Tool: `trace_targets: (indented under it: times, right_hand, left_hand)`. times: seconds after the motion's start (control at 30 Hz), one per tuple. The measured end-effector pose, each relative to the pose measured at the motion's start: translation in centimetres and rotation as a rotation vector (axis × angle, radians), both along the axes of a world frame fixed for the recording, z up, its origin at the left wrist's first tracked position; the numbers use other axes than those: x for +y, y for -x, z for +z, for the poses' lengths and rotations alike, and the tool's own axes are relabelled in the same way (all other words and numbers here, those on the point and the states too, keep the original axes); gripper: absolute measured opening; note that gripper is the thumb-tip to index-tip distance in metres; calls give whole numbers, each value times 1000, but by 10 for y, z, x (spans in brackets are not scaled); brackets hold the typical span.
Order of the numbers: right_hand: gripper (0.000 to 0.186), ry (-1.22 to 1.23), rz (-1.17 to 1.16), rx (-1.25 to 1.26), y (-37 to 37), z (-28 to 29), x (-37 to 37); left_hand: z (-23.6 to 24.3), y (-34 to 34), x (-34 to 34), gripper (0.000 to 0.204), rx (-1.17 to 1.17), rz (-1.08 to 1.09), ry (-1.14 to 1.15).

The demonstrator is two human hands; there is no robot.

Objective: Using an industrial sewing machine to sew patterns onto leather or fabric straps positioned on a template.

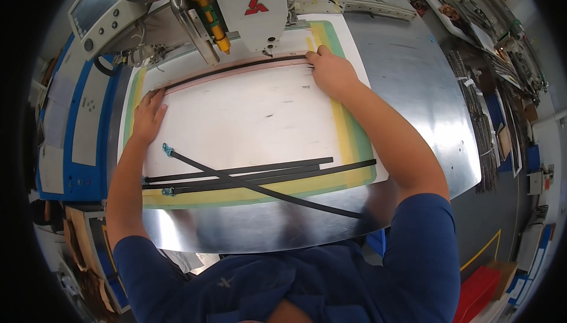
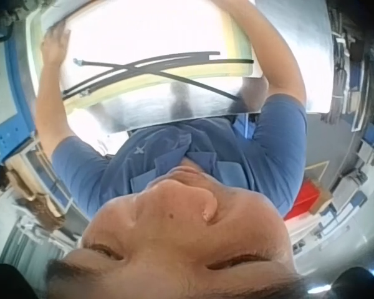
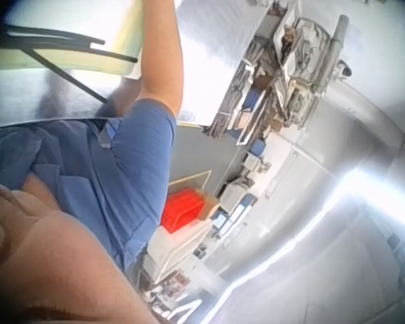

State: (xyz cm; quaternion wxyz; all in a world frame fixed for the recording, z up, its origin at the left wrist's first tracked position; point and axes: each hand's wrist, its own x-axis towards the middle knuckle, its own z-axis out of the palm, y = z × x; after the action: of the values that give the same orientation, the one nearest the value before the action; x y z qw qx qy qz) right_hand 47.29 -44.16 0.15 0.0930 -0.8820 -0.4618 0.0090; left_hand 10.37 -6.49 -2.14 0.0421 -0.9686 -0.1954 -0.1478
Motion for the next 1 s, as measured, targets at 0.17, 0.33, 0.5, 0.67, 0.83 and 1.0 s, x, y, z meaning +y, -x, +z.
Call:
trace_targets:
  times: [0.17, 0.33, 0.5, 0.67, 0.83, 1.0]
  right_hand:
    - [41, -78, -170, 184, -4, 7, -5]
    - [36, -221, -39, 232, -15, -11, 6]
    - [32, -214, -51, 164, -1, -11, 16]
    - [26, -201, -47, 108, 4, -7, 23]
    - [27, -260, -68, 94, -4, -15, 26]
    - [28, -514, -112, 27, -13, -23, 18]
  left_hand:
    - [-4, -6, -7, 52, 1, 76, 26]
    - [-5, -5, -7, 52, -15, 81, 32]
    - [-4, -6, -9, 51, -23, 86, 21]
    - [-2, -7, -10, 51, -28, 87, 54]
    - [-2, -8, -9, 52, -23, 93, 65]
    - [-3, -6, -7, 52, -44, 103, 62]
